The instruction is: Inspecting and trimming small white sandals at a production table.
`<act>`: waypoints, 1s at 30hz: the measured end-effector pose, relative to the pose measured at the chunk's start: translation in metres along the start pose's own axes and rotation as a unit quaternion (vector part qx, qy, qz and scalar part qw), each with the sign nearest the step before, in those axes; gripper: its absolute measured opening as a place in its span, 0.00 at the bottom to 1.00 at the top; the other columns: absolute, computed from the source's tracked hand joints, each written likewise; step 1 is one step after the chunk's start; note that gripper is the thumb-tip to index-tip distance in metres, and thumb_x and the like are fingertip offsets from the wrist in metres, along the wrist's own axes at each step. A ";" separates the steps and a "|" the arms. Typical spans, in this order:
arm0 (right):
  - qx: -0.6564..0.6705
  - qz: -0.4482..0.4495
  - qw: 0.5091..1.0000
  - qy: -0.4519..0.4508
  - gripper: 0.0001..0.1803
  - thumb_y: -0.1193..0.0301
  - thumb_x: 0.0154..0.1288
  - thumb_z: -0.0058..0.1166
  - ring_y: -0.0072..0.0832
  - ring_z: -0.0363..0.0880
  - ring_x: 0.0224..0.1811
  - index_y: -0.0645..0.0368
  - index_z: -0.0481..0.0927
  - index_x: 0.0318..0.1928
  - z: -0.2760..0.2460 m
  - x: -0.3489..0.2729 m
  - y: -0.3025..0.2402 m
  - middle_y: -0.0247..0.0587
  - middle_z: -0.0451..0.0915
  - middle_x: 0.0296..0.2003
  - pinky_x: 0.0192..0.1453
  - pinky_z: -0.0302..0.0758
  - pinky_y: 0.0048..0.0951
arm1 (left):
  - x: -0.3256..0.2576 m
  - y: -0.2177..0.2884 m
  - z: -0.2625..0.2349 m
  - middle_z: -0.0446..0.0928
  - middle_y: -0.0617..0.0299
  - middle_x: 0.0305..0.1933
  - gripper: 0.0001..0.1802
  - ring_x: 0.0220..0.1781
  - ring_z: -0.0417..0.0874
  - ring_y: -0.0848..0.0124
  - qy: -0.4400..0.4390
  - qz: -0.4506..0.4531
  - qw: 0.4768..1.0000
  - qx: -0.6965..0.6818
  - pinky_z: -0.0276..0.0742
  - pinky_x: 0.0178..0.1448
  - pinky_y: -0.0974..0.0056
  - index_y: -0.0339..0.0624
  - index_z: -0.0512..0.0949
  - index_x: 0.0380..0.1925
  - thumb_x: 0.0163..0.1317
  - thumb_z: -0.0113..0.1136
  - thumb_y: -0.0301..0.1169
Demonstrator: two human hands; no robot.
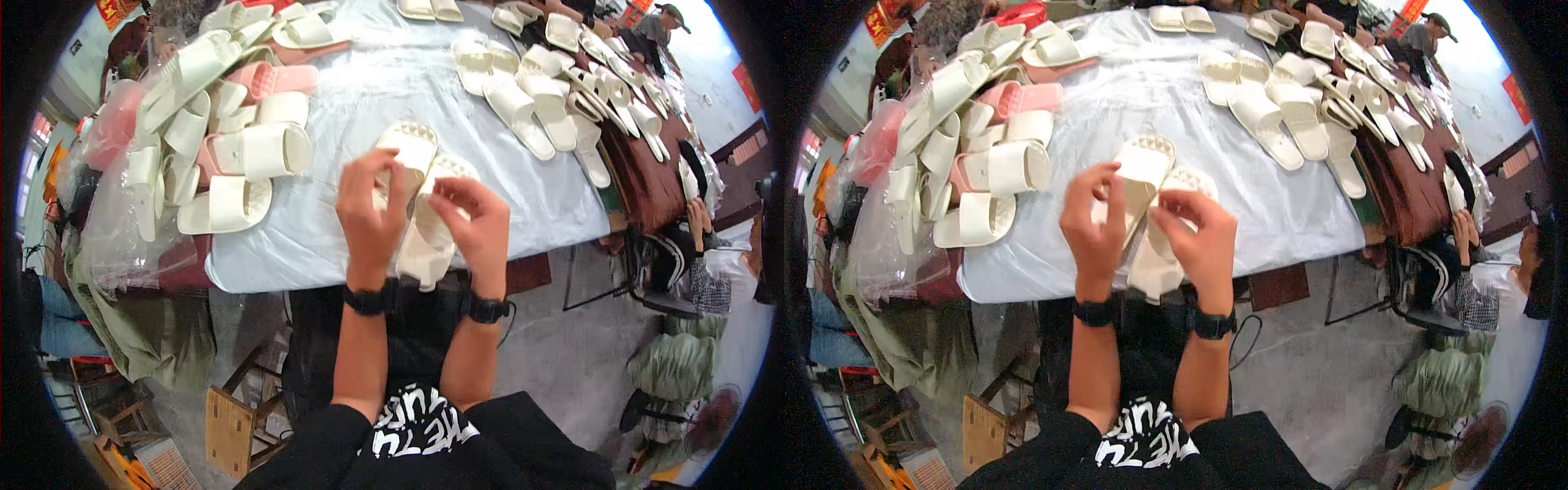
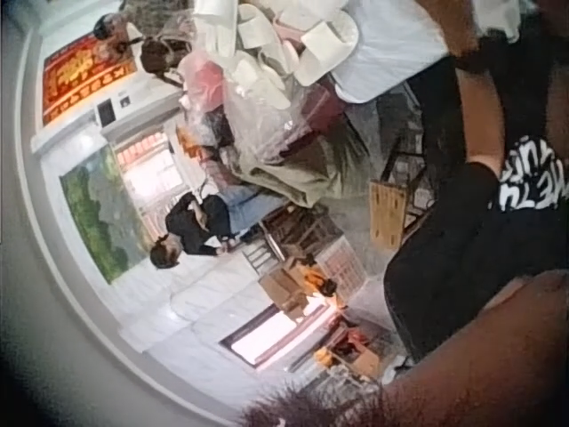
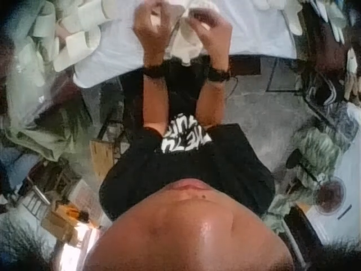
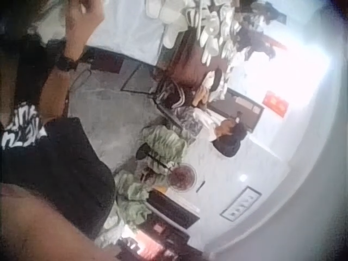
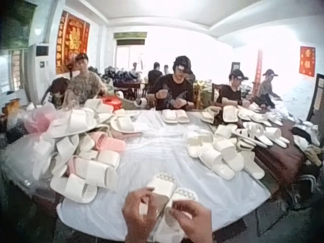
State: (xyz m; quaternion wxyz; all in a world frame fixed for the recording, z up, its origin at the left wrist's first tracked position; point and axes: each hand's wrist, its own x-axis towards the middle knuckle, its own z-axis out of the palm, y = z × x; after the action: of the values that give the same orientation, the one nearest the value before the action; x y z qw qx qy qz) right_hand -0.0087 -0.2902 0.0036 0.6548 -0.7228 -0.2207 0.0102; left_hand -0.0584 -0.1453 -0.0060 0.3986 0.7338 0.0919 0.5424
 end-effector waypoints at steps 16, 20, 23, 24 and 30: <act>0.112 -0.026 0.993 0.002 0.08 0.88 0.67 0.66 0.20 0.86 0.40 0.67 0.88 0.45 0.021 -0.024 0.034 0.36 0.88 0.38 0.46 0.82 0.21 | -0.052 -0.024 -0.003 0.82 0.60 0.47 0.05 0.50 0.82 0.73 -0.121 -0.227 0.902 -0.346 0.77 0.59 0.67 0.37 0.76 0.51 0.79 0.59 0.24; 0.139 0.021 0.989 0.045 0.10 0.88 0.66 0.66 0.15 0.84 0.41 0.66 0.87 0.46 0.022 -0.023 0.045 0.35 0.88 0.38 0.45 0.80 0.19 | -0.054 -0.030 -0.003 0.80 0.65 0.46 0.06 0.47 0.79 0.79 -0.163 -0.193 0.930 -0.266 0.75 0.53 0.74 0.34 0.80 0.48 0.75 0.65 0.22; 0.121 -0.028 0.992 0.025 0.09 0.88 0.67 0.66 0.14 0.84 0.40 0.66 0.87 0.45 0.022 -0.022 0.051 0.34 0.88 0.38 0.45 0.79 0.18 | -0.054 -0.031 -0.004 0.81 0.64 0.48 0.05 0.48 0.81 0.77 -0.165 -0.192 0.932 -0.261 0.76 0.54 0.72 0.33 0.82 0.47 0.74 0.65 0.20; 0.102 -0.053 0.993 0.022 0.09 0.88 0.67 0.66 0.14 0.84 0.40 0.66 0.86 0.45 0.022 -0.022 0.053 0.33 0.88 0.38 0.45 0.79 0.18 | -0.055 -0.030 -0.004 0.81 0.64 0.48 0.05 0.48 0.81 0.77 -0.164 -0.200 0.930 -0.259 0.76 0.54 0.72 0.33 0.82 0.47 0.74 0.65 0.20; 0.115 -0.075 0.990 0.043 0.07 0.86 0.67 0.67 0.14 0.82 0.37 0.65 0.86 0.42 0.022 -0.020 0.054 0.31 0.86 0.35 0.41 0.76 0.17 | -0.051 -0.029 -0.002 0.83 0.60 0.48 0.07 0.47 0.84 0.76 -0.163 -0.149 0.949 -0.224 0.79 0.51 0.72 0.32 0.85 0.46 0.71 0.64 0.16</act>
State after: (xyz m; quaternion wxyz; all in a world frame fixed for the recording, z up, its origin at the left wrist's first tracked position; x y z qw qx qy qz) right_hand -0.0169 -0.2783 -0.0569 0.7412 -0.6240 -0.2433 -0.0447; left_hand -0.0716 -0.1542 -0.0621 0.6386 0.6818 0.0102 0.3568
